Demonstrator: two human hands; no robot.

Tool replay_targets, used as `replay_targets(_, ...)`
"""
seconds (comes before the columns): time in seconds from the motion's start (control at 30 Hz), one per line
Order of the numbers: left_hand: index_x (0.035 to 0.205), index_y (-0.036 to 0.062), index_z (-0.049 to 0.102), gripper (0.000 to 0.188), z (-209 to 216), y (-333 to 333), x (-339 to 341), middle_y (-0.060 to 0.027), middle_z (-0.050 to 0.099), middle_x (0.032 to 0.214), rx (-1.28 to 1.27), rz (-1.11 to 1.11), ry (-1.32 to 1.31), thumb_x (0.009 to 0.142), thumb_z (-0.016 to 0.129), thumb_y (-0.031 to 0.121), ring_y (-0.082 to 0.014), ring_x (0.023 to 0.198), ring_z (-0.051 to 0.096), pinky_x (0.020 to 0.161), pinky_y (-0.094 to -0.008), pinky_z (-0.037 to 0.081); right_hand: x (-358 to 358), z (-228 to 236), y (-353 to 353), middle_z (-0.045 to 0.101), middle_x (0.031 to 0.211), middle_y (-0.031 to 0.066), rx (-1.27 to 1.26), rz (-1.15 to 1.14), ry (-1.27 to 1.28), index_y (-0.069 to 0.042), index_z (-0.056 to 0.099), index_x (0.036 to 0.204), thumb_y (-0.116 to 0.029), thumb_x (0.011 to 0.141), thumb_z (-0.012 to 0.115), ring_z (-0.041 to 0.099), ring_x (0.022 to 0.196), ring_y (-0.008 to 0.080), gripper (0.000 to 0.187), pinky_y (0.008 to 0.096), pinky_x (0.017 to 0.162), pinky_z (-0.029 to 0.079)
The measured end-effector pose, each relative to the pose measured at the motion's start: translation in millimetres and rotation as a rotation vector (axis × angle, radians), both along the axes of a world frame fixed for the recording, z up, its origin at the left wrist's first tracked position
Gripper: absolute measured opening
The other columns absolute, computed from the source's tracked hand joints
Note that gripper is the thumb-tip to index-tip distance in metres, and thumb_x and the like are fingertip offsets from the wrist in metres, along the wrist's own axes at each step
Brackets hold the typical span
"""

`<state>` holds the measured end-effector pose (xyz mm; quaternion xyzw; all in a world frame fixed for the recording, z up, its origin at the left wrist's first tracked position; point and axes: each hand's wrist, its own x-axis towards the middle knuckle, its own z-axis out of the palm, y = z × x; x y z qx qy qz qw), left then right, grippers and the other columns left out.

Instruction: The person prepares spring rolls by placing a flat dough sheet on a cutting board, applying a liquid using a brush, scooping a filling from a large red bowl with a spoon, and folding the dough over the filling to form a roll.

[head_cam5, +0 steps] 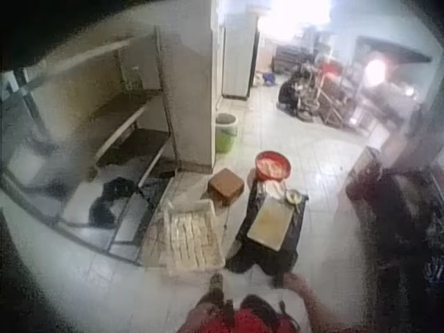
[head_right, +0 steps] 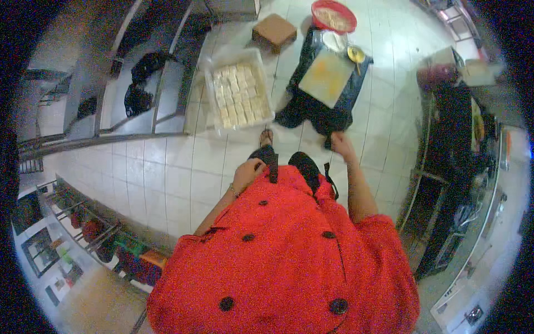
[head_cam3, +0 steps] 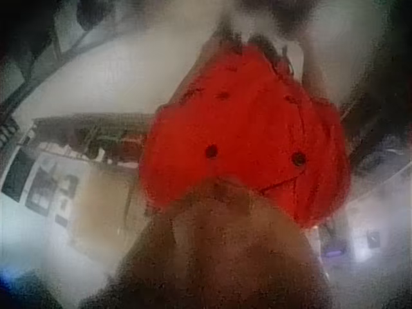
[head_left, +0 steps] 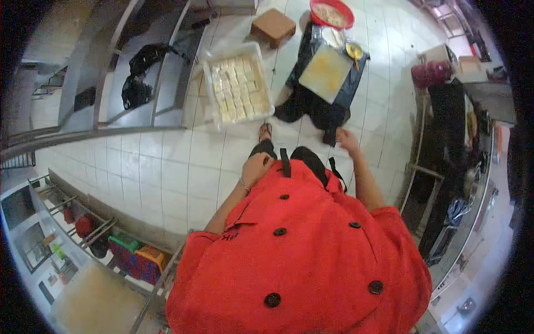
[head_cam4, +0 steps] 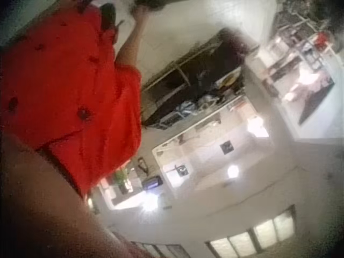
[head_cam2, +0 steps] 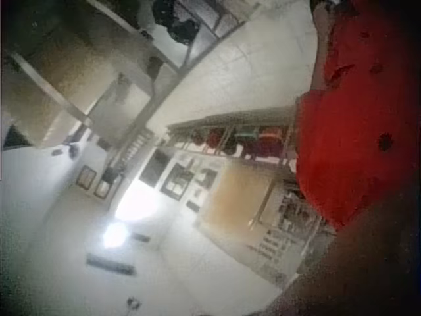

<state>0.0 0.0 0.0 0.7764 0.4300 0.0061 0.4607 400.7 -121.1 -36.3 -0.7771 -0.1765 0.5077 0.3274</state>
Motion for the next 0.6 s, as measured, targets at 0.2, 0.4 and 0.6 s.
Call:
replay_targets(0.2,0.099,0.0062,0.067,0.037,15,123,52,-0.0183,0.069,0.096,-0.063,-0.034,0.025,0.093,0.055,0.04,-0.0379,0.091,0.066,0.078,-0.0452,0.052,14,-58,-34,0.068,0.088,0.0077,0.002,-0.126,0.026,0.001,0.067,0.106,-0.031,0.093,0.057,0.064,0.081,0.0209,0.036,0.0353,0.072,0.052)
replay_targets(0.4,0.103,0.0043,0.067,0.04,-6,200,69,-0.0216,0.069,0.092,-0.175,0.17,-0.038,0.094,0.053,0.04,-0.0401,0.088,0.066,0.077,-0.0446,0.052,-13,-88,12,0.068,0.093,0.0081,-0.112,-0.352,0.149,0.0,0.065,0.111,-0.032,0.094,0.058,0.064,0.082,0.0201,0.036,0.0345,0.075,0.052)
replay_targets(0.6,0.104,0.0033,0.067,0.041,-8,295,111,-0.0222,0.068,0.099,-0.261,0.112,0.199,0.094,0.053,0.04,-0.0372,0.096,0.066,0.081,-0.0416,0.051,-8,-121,143,0.068,0.098,0.0084,-0.152,-0.501,0.256,-0.002,0.063,0.115,-0.032,0.094,0.059,0.064,0.084,0.0193,0.037,0.0337,0.077,0.052)
